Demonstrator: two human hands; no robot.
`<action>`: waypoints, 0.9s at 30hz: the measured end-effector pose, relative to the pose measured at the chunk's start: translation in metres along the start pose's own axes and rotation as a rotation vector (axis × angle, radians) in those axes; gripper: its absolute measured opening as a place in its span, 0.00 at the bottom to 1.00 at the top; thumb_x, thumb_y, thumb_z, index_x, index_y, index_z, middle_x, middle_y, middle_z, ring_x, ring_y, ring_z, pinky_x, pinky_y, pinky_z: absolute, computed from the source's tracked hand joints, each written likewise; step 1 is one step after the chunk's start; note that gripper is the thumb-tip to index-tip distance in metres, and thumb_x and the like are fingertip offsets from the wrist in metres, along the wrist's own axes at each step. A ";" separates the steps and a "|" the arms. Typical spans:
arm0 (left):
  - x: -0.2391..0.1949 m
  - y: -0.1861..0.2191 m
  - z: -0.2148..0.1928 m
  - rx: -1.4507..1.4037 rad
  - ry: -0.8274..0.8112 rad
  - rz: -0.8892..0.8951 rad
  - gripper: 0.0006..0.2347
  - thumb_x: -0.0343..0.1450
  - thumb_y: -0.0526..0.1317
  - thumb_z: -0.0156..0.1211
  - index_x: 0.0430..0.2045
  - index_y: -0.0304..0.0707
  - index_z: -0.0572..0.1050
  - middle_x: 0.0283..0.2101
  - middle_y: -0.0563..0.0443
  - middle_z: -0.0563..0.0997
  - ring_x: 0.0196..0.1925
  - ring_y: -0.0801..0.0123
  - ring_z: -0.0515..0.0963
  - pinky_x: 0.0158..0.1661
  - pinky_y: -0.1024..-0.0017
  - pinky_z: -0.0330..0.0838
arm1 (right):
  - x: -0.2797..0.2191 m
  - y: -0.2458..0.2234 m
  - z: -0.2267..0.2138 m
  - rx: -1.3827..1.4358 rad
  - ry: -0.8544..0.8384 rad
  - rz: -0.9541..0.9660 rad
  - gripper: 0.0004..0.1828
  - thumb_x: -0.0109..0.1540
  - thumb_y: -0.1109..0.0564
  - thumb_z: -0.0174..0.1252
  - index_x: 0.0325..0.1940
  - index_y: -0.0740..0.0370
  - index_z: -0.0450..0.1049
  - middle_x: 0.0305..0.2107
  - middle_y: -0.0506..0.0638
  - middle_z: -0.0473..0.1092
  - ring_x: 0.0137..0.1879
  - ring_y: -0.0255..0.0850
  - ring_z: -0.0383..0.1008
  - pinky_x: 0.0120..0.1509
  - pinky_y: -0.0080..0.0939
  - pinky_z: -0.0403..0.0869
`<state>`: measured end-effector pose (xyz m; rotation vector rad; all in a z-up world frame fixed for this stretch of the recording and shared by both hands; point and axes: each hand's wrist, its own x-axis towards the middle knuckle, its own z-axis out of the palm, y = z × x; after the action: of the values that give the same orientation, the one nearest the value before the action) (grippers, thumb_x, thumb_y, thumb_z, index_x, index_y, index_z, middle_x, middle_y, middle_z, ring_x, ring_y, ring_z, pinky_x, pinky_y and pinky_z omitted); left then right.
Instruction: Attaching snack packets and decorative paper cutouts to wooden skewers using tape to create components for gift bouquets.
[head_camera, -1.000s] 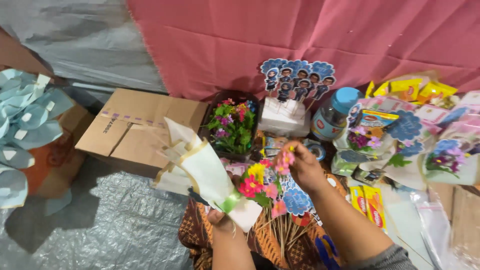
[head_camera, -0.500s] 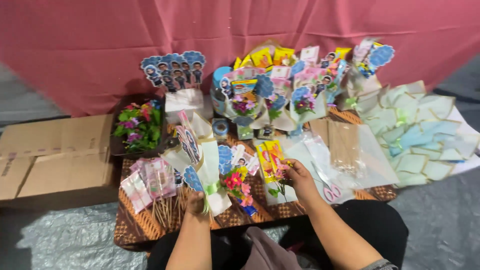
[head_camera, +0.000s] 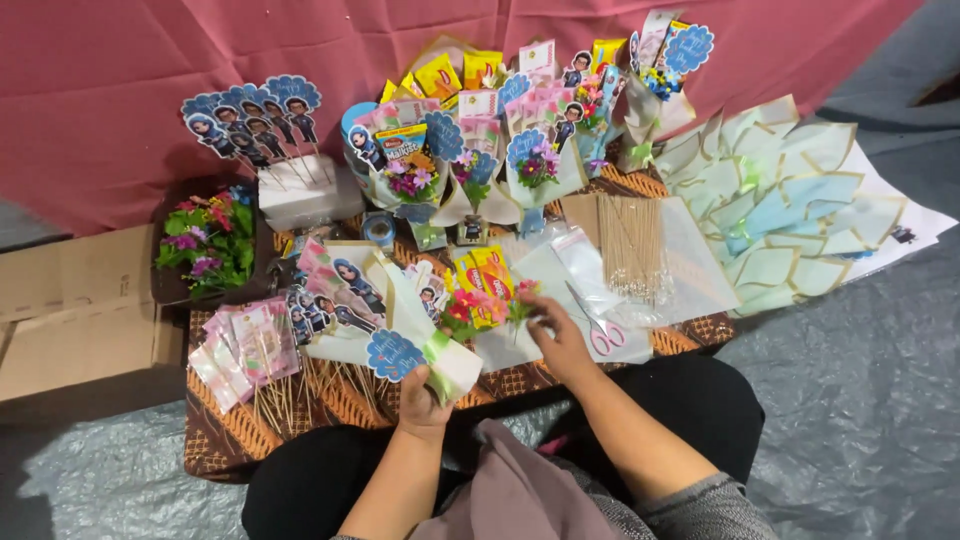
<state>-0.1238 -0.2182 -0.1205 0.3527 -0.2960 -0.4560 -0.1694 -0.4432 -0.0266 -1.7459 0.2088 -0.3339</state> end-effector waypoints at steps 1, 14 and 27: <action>0.005 0.003 0.025 0.000 -0.002 0.007 0.28 0.61 0.45 0.61 0.56 0.32 0.69 0.43 0.39 0.79 0.40 0.56 0.84 0.50 0.51 0.77 | -0.008 0.003 0.002 -0.002 -0.004 -0.005 0.24 0.63 0.66 0.58 0.63 0.53 0.76 0.50 0.52 0.74 0.56 0.46 0.75 0.65 0.51 0.72; -0.027 -0.036 0.046 0.661 0.309 -0.484 0.24 0.64 0.36 0.68 0.55 0.25 0.73 0.51 0.44 0.80 0.49 0.66 0.78 0.52 0.73 0.72 | -0.036 -0.022 -0.027 0.445 0.171 0.352 0.11 0.62 0.63 0.59 0.45 0.72 0.79 0.32 0.56 0.77 0.37 0.40 0.75 0.44 0.36 0.73; -0.001 0.003 0.109 1.390 0.268 0.080 0.30 0.58 0.33 0.73 0.56 0.34 0.69 0.56 0.42 0.73 0.56 0.58 0.76 0.56 0.66 0.72 | -0.052 -0.137 -0.053 0.373 0.043 -0.674 0.16 0.67 0.43 0.61 0.48 0.57 0.77 0.39 0.47 0.75 0.44 0.37 0.78 0.48 0.35 0.81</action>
<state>-0.1619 -0.2440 -0.0219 1.7345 -0.3269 -0.0480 -0.2426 -0.4482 0.1111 -1.3942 -0.4044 -0.8409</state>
